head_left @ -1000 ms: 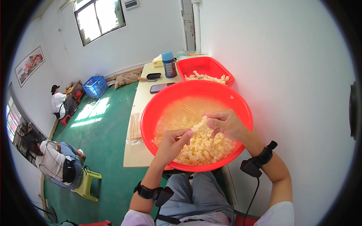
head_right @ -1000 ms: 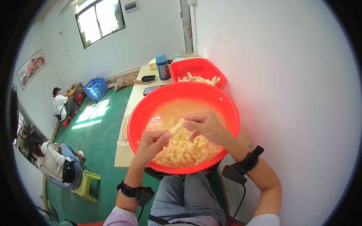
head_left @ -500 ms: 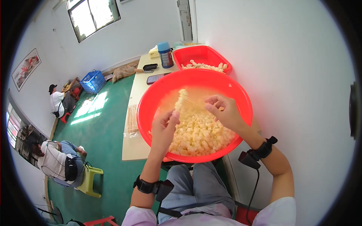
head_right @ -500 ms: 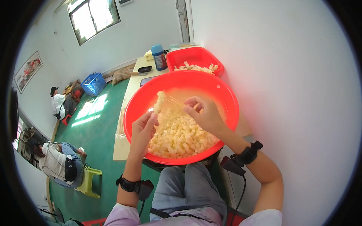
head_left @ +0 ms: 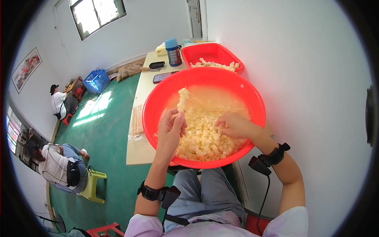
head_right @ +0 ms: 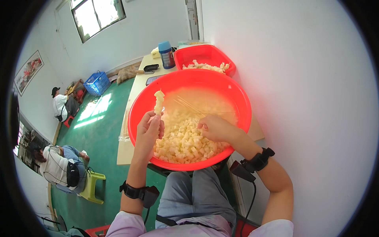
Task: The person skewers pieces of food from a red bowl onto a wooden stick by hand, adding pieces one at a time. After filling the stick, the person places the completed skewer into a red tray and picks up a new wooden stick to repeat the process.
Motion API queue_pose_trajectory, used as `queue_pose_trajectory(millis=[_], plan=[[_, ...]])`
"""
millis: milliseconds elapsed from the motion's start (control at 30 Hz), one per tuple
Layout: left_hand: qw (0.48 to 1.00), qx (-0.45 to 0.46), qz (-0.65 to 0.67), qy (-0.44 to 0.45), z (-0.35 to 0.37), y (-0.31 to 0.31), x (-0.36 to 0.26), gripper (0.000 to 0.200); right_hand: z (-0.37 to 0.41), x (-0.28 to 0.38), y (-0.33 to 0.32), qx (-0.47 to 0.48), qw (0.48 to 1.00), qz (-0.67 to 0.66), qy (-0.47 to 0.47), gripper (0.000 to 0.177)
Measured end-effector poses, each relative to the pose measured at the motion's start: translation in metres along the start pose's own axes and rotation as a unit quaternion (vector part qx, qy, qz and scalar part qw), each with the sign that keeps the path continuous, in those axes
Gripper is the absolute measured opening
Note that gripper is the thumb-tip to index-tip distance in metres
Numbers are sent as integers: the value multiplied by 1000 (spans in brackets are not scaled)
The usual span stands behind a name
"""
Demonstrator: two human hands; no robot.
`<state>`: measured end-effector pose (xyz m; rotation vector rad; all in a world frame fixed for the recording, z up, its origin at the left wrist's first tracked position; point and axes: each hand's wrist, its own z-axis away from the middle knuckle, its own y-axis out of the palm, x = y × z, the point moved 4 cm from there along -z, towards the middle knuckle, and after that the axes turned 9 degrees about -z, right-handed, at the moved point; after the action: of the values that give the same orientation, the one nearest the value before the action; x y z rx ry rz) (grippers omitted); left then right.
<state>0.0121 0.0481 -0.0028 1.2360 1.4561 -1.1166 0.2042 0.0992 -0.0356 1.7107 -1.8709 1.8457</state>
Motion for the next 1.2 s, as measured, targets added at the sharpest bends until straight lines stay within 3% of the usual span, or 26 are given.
queue_pose_trajectory(millis=[200,300,400,600,700,1200], plan=[[999,37,-36,-15,5,5,-4,20,-2,0,-4,9,998,-3,68,14],[996,46,-70,-13,4,3,0,27,-5,21,-20,-150,982,-87,80,10],[993,52,-109,0,4,4,3,31,-7,14,-25,-215,934,-277,72,14],[987,88,-136,12,5,8,3,32,-3,32,-35,-184,834,-508,112,23],[986,95,-132,23,4,9,7,32,-3,35,-35,-165,827,-524,118,23],[980,108,-163,30,7,12,1,25,-3,34,-34,-142,890,-422,95,23]])
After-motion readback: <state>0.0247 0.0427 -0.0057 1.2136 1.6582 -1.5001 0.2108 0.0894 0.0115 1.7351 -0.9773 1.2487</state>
